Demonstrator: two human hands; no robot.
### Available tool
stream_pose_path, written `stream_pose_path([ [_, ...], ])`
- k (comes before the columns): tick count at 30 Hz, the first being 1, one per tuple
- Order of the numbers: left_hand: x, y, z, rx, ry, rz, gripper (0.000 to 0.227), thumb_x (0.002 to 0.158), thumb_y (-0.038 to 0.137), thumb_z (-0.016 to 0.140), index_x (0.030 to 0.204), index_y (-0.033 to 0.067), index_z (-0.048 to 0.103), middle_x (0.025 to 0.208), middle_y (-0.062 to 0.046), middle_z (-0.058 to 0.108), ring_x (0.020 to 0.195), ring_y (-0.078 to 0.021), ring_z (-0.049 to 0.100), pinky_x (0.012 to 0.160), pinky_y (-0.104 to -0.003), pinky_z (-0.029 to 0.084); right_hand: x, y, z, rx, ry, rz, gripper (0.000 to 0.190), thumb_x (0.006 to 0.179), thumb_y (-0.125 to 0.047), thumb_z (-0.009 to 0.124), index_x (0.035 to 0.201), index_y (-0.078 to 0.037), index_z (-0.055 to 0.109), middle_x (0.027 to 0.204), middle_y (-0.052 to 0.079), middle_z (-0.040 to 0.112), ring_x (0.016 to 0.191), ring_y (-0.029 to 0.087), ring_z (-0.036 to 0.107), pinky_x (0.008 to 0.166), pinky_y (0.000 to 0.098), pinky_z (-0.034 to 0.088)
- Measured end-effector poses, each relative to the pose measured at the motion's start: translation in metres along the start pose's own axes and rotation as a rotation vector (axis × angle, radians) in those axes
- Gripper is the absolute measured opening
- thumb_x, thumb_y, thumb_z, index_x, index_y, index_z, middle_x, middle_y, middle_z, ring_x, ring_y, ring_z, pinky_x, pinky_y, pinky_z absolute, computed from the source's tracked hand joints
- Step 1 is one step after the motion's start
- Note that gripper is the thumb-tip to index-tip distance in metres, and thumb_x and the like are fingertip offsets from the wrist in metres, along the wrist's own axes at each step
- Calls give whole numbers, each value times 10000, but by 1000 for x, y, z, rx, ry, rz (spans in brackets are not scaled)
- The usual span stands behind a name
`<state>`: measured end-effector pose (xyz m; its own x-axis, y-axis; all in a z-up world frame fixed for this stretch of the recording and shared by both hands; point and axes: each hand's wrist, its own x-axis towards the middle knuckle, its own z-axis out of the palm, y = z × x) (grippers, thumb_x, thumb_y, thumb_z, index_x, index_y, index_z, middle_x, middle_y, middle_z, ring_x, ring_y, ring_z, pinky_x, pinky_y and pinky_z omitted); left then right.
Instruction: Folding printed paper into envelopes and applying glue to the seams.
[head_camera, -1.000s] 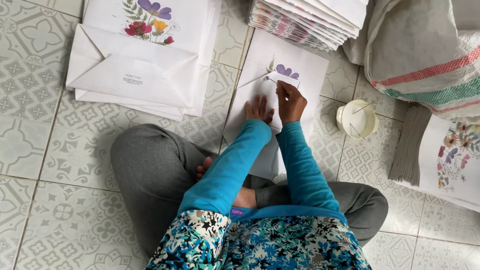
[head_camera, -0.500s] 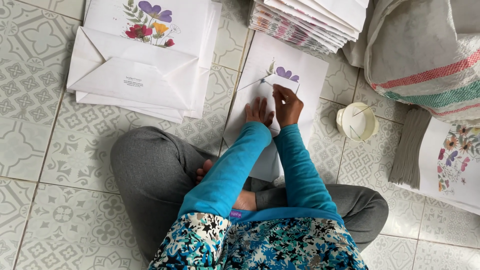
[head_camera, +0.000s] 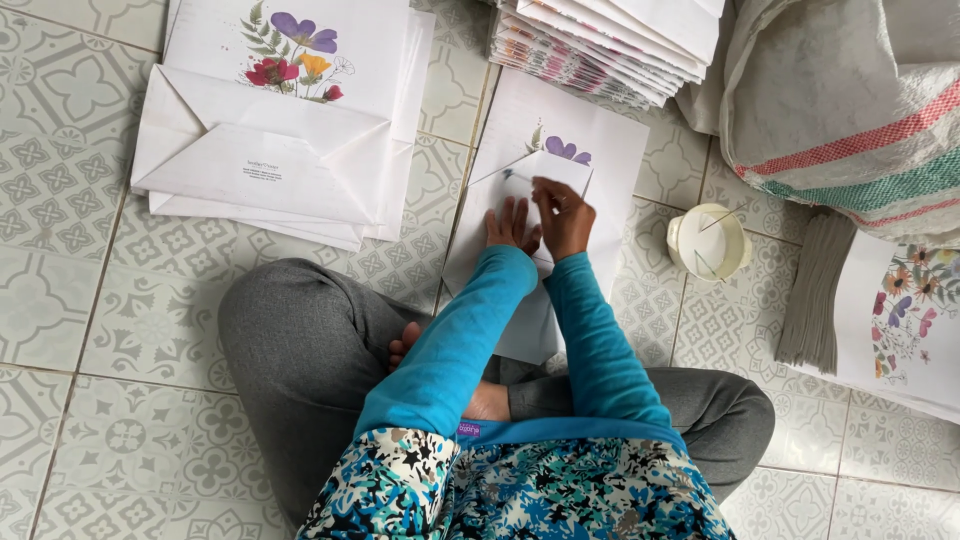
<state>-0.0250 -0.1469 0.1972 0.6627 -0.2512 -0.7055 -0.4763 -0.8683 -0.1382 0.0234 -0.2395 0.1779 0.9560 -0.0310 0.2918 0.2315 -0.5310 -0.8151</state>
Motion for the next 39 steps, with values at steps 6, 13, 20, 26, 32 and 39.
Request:
stream_pose_path([
  [6, 23, 9, 14, 3, 18, -12, 1045, 944, 303, 627, 1622, 254, -167, 1638, -256, -275, 1499, -537, -209, 1207, -704, 13, 27, 11, -29, -3, 72, 10, 143, 974, -59, 719, 1078, -109, 803, 859, 139, 783, 814, 256, 782, 795, 419, 645],
  [13, 24, 8, 16, -16, 29, 0, 1093, 915, 268, 655, 1617, 260, -183, 1629, -265, -288, 1499, -538, -206, 1206, -714, 13, 33, 3, -121, -58, 62, 45, 145, 1027, -22, 675, 1118, -51, 784, 926, 168, 774, 834, 237, 761, 814, 389, 622],
  [20, -2, 0, -1, -3, -5, -15, 1143, 904, 176, 695, 1621, 241, -193, 1634, -277, -279, 1499, -537, -203, 1198, -709, 20, 14, 55, -132, -207, -54, 85, 160, 952, -31, 759, 1072, -123, 810, 911, 132, 781, 802, 250, 769, 753, 382, 638],
  [26, -1, 0, -2, 6, -9, -21, 1191, 860, 72, 711, 1618, 253, -191, 1631, -278, -283, 1499, -528, -214, 1201, -704, 21, 26, 60, -108, -177, -76, 105, 154, 962, -32, 720, 1076, -93, 804, 951, 173, 777, 846, 303, 771, 792, 419, 649],
  [32, 6, 3, 4, 17, 8, -21, 1214, 847, 39, 722, 1619, 253, -191, 1630, -282, -281, 1495, -537, -213, 1198, -707, 31, 10, 62, -136, -229, -170, 105, 155, 958, -24, 730, 1079, -88, 803, 950, 174, 767, 852, 311, 764, 794, 417, 646],
  [39, 1, 2, 3, 13, 6, -27, 1252, 801, -61, 711, 1622, 258, -180, 1634, -279, -273, 1499, -527, -215, 1203, -695, 34, -18, 57, -182, -400, -216, 226, 145, 973, -111, 710, 1088, -129, 797, 845, 104, 769, 835, 282, 760, 830, 447, 631],
])
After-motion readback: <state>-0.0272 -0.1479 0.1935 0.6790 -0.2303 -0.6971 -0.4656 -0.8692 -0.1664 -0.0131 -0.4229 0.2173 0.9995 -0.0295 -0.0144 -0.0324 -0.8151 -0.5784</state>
